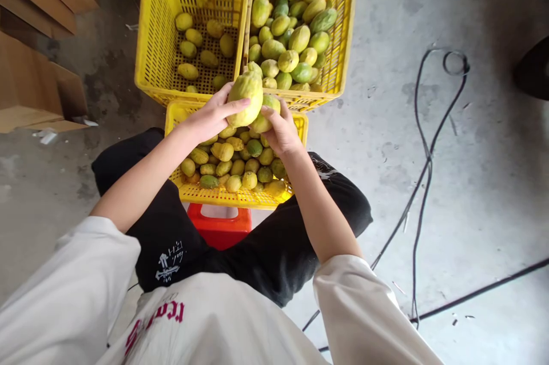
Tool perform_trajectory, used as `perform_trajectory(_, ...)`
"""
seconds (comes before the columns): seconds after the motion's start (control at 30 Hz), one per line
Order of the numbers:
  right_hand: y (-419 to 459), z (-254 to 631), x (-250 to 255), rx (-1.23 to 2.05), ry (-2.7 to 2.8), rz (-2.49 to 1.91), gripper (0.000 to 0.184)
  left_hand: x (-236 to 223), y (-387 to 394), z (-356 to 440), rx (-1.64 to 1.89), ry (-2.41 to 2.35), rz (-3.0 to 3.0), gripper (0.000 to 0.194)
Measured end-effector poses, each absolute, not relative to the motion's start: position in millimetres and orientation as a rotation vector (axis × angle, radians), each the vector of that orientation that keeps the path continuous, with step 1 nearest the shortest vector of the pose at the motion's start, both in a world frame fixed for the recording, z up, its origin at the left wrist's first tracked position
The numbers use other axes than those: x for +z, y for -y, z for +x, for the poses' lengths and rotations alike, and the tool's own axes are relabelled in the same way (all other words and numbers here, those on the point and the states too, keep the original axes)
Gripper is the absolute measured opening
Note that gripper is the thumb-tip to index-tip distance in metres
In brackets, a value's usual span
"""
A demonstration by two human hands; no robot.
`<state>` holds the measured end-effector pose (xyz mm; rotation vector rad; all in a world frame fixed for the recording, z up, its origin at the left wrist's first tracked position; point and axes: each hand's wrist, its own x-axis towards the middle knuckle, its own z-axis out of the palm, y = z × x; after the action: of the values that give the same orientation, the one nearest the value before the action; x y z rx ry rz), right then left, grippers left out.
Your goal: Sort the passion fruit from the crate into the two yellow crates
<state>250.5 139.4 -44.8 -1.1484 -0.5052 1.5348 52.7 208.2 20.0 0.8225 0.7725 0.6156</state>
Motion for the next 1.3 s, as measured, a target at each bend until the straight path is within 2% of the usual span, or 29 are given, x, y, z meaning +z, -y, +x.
perform_trajectory(0.07, -141, 250, -51, 1.519, 0.497, -1.181, 0.079, 29, -205, 56, 0.609, -0.815, 0.773, 0.044)
perform_trajectory(0.2, -143, 251, -56, 1.519, 0.463, -1.204, 0.08, 36, -203, 57, 0.58, -0.9, 0.725, 0.05)
perform_trajectory(0.43, -143, 250, -45, 1.499, 0.465, -1.233, 0.079, 26, -206, 52, 0.589, -0.924, 0.721, 0.046)
perform_trajectory(0.6, -147, 256, -41, 1.554, 0.478, -1.145, 0.063, 23, -211, 52, 0.647, -0.993, 0.681, 0.042)
perform_trajectory(0.83, -142, 259, -39, 1.599, 0.524, -1.11, 0.055, 34, -214, 43, 0.642, -0.993, 0.7, 0.034)
perform_trajectory(0.97, -140, 257, -34, 1.589, 0.509, -1.032, 0.064, 34, -211, 42, 0.636, -0.962, 0.674, 0.027)
perform_trajectory(1.03, -139, 257, -30, 1.586, 0.496, -1.011, 0.067, 28, -208, 43, 0.633, -0.958, 0.659, 0.029)
perform_trajectory(1.17, -137, 259, -20, 1.612, 0.502, -1.001, 0.073, 13, -202, 47, 0.625, -0.951, 0.692, 0.046)
perform_trajectory(1.3, -138, 261, -14, 1.618, 0.48, -0.988, 0.065, 6, -203, 50, 0.682, -0.952, 0.744, 0.054)
